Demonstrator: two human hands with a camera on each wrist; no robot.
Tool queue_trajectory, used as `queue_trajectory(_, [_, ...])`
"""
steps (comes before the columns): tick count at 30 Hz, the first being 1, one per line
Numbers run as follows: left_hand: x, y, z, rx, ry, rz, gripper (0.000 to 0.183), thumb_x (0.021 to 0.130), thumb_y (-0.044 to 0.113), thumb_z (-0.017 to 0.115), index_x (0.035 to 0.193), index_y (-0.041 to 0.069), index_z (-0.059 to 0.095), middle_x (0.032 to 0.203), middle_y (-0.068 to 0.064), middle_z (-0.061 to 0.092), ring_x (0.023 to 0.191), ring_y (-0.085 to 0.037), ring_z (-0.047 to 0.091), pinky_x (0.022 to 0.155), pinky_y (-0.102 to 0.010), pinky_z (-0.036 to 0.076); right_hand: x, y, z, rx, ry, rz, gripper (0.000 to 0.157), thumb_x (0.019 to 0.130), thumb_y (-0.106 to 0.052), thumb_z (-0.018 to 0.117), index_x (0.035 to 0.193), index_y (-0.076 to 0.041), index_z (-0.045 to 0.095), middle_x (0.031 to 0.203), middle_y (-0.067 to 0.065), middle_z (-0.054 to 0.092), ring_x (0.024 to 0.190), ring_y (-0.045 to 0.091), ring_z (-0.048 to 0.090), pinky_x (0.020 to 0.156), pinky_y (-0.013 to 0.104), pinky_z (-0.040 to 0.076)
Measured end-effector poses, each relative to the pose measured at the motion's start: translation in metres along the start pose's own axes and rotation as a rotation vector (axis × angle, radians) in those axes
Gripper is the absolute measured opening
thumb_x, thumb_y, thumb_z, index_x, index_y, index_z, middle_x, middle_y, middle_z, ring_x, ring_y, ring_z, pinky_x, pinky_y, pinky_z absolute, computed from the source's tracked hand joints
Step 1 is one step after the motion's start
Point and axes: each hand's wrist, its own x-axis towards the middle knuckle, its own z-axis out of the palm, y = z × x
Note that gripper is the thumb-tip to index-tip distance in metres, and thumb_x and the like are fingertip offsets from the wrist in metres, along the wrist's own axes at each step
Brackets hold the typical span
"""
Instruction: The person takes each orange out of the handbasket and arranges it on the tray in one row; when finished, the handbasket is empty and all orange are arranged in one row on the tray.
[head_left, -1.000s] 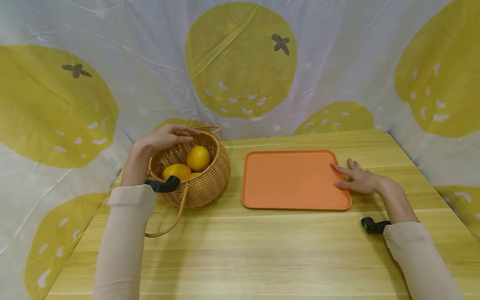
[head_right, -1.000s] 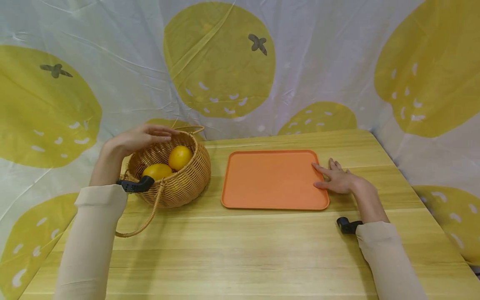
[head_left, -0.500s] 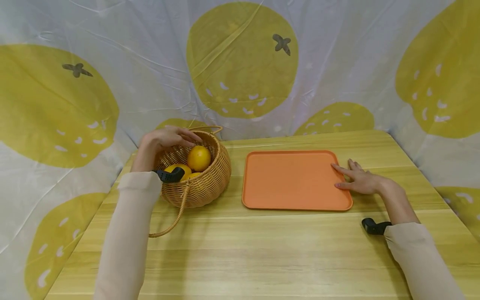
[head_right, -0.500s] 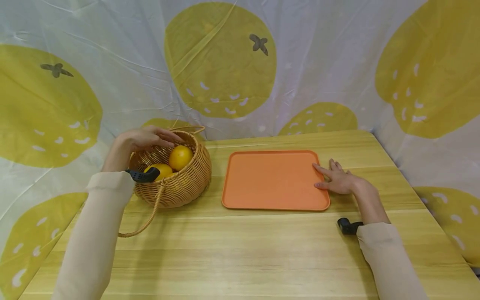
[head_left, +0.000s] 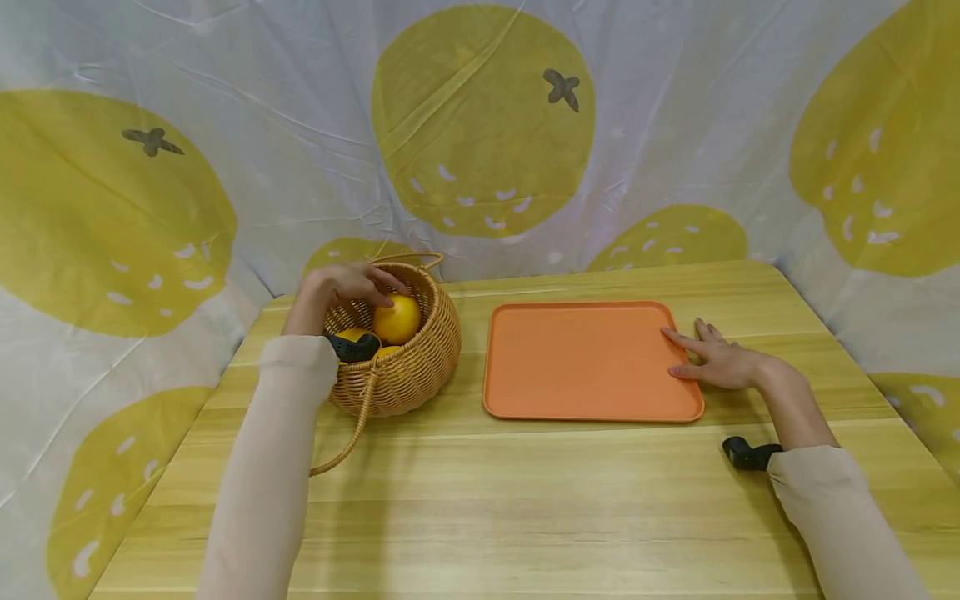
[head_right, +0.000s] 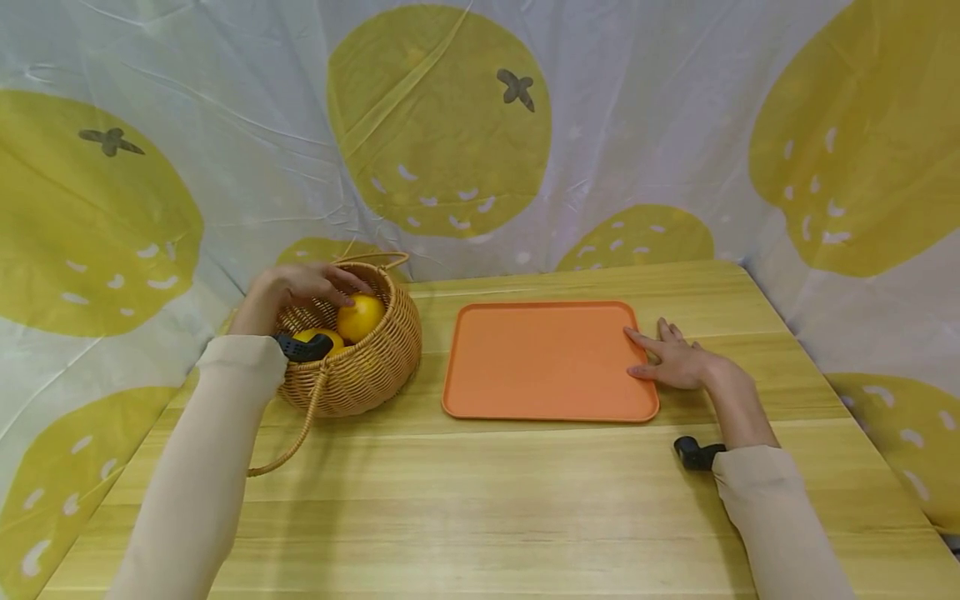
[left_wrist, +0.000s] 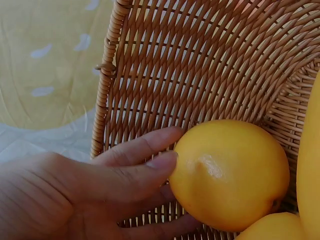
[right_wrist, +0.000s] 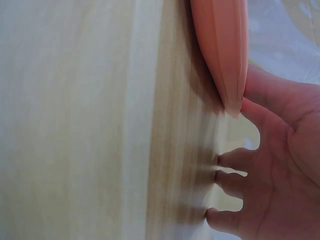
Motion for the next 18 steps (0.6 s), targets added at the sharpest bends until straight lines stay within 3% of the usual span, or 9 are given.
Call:
queue_trajectory(12, [0.0037,0.0019,0.0024,0.048,-0.02,-0.032,0.05,0.101,0.006,0.061,0.15,0.006,0.052,0.145,-0.028,0.046,0.127,-0.038,0.048,0.109,-0.055,0.045,0.0004,-0.0009,0.0001,-0.008,0.007,-0.007,0.086,0.105,-0.043,0.058,0.164,-0.001,0.014,0.159,0.046,-0.02,0.146,0.066,-0.019,0.108,0.084,-0.009])
queue_trajectory(18, [0.0056,0.0014,0.0043,0.069,-0.042,-0.025,0.052,0.101,0.005,0.062,0.151,0.006,0.05,0.147,-0.029,0.045,0.129,-0.04,0.048,0.107,-0.053,0.047,0.0001,-0.0006,0.0003,-0.002,0.009,-0.006,0.085,0.105,-0.043,0.058,0.164,-0.001,0.014,0.159,0.046,-0.02,0.146,0.066,-0.019,0.108,0.084,-0.01])
